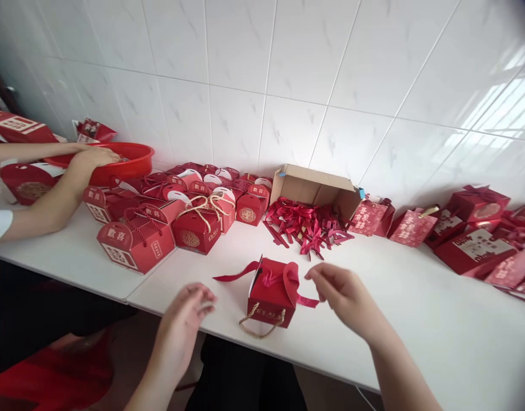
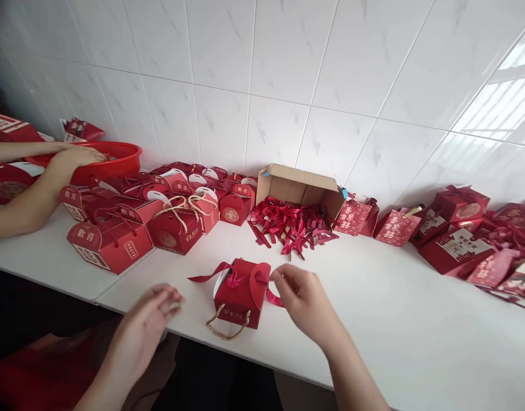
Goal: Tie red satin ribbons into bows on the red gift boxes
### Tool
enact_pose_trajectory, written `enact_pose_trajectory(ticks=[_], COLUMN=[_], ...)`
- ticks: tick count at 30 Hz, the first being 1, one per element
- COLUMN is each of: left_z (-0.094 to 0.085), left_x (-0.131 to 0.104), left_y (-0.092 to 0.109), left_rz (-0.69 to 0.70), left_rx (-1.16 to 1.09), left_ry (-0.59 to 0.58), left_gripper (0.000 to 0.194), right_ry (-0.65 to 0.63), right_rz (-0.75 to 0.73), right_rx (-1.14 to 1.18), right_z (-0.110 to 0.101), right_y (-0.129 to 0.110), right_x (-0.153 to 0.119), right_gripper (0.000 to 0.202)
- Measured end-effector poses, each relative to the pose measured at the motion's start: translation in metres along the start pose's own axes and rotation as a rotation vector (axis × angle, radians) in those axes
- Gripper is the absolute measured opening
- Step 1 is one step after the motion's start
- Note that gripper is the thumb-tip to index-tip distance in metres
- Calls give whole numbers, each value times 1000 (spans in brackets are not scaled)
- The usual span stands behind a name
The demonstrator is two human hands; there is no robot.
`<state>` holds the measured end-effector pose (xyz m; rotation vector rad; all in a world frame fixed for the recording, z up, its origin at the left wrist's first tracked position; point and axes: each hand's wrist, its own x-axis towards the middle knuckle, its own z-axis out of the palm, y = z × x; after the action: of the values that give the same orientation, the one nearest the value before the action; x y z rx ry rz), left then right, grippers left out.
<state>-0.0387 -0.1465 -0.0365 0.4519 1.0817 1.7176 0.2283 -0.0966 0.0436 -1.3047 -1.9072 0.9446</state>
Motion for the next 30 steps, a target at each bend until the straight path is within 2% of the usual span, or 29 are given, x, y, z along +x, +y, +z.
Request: enact_pose_trajectory(ticks=[3, 5, 7, 11, 14, 17, 19, 22, 24, 26, 28, 30], left_z=[-17, -20, -15, 5, 20, 33, 40, 48, 50, 51, 54, 57], left_x=[-28, -36, -34, -14, 2, 13, 18, 22, 21, 19, 16, 15], left_y=[-7, -2, 7, 18, 13, 5, 3, 7, 10, 10, 7, 5], left_rz=[-115, -109, -71, -58, -126, -162, -184, -168, -121, -115, -164, -225], left_rx=[472, 617, 684, 630, 547, 421, 356, 300, 248, 197, 140, 46], left_ry=[-365, -497, -547, -564, -557, -442, -385, -354, -316, -294, -305, -334], left_gripper=[21, 31, 32, 22, 27, 19, 16, 15, 17, 21, 20, 15], right_ry=[-69, -104, -60, 149, 159, 135, 204, 298, 246, 151, 75, 36], right_rz=[91, 94, 109, 117, 147, 223, 289, 368, 424, 480, 507, 515], right_rx=[41, 66, 103, 214, 333, 511, 642, 812, 827, 779, 770, 870], right_z=[29, 46, 58, 67, 72, 78, 82, 81, 78, 75, 75, 78], right_y=[34, 52, 64, 69, 64, 57, 53, 48, 47, 46, 46, 45], right_x=[-17, -22, -22, -18, -15, -11, -8, -6, -6, -7, -7, -6], right_gripper=[38, 36, 39, 48, 55, 65, 69, 55, 50, 54, 56, 56])
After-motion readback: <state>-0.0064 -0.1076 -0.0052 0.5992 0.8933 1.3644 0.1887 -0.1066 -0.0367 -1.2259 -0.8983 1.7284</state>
